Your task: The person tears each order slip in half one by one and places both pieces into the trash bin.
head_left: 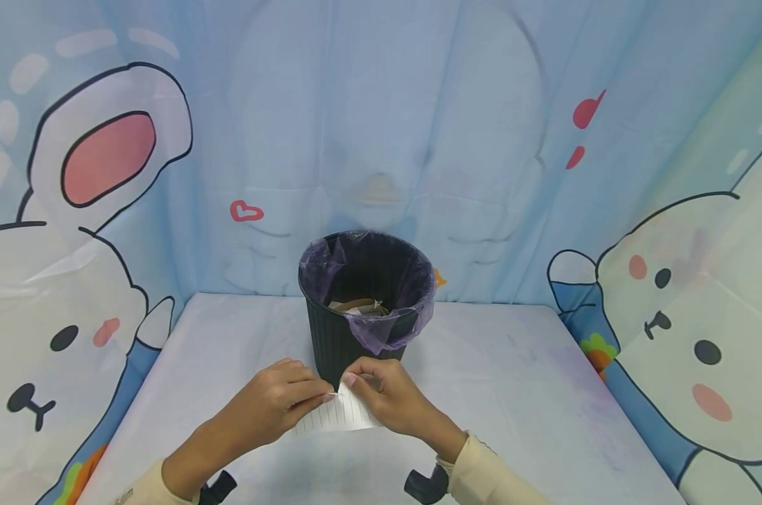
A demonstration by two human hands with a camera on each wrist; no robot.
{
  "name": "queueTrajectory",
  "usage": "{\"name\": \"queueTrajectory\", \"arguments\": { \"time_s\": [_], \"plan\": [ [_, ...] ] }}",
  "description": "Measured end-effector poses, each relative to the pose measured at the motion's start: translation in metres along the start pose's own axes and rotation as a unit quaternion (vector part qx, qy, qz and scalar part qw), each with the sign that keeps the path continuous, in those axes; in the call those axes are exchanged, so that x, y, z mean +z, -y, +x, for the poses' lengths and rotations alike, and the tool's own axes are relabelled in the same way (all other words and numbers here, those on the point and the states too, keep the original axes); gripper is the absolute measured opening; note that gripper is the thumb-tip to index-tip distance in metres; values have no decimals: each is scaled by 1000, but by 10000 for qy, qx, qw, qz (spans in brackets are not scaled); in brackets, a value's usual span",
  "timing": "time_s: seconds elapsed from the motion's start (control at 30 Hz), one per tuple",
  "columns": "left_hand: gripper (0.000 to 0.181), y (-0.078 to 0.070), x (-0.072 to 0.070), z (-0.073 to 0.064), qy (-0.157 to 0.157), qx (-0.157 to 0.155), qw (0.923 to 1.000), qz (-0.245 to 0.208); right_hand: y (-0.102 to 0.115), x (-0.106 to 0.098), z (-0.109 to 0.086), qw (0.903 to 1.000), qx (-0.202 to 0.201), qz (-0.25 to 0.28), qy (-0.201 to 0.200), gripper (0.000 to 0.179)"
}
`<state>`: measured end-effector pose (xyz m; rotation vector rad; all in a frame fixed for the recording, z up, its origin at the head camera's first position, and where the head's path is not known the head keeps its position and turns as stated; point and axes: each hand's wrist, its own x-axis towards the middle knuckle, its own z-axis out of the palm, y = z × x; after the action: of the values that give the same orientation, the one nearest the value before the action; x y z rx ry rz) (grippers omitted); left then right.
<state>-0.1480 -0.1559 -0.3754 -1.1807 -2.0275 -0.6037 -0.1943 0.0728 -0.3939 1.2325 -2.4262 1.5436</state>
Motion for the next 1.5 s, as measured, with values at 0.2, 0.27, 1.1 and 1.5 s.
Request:
{"name": "queueTrajectory", "arguments": {
  "time_s": [0.2, 0.27, 1.1, 1.5],
  "plan": [
    [13, 0, 0, 0, -2, 4, 10000, -39, 1, -1, 0, 10000, 38, -5, 16, 13],
    [12, 0, 0, 0, -18, 26, 10000, -42, 1, -1, 0, 10000, 46, 8, 24, 13],
    [8, -3, -1, 0, -99, 211, 9997, -113, -4, 1, -2, 10000, 29, 31, 44, 15],
    [9, -3, -2, 0, -92, 238, 9996, -98, -2, 0, -1, 10000, 71, 49, 30, 14]
  ]
}}
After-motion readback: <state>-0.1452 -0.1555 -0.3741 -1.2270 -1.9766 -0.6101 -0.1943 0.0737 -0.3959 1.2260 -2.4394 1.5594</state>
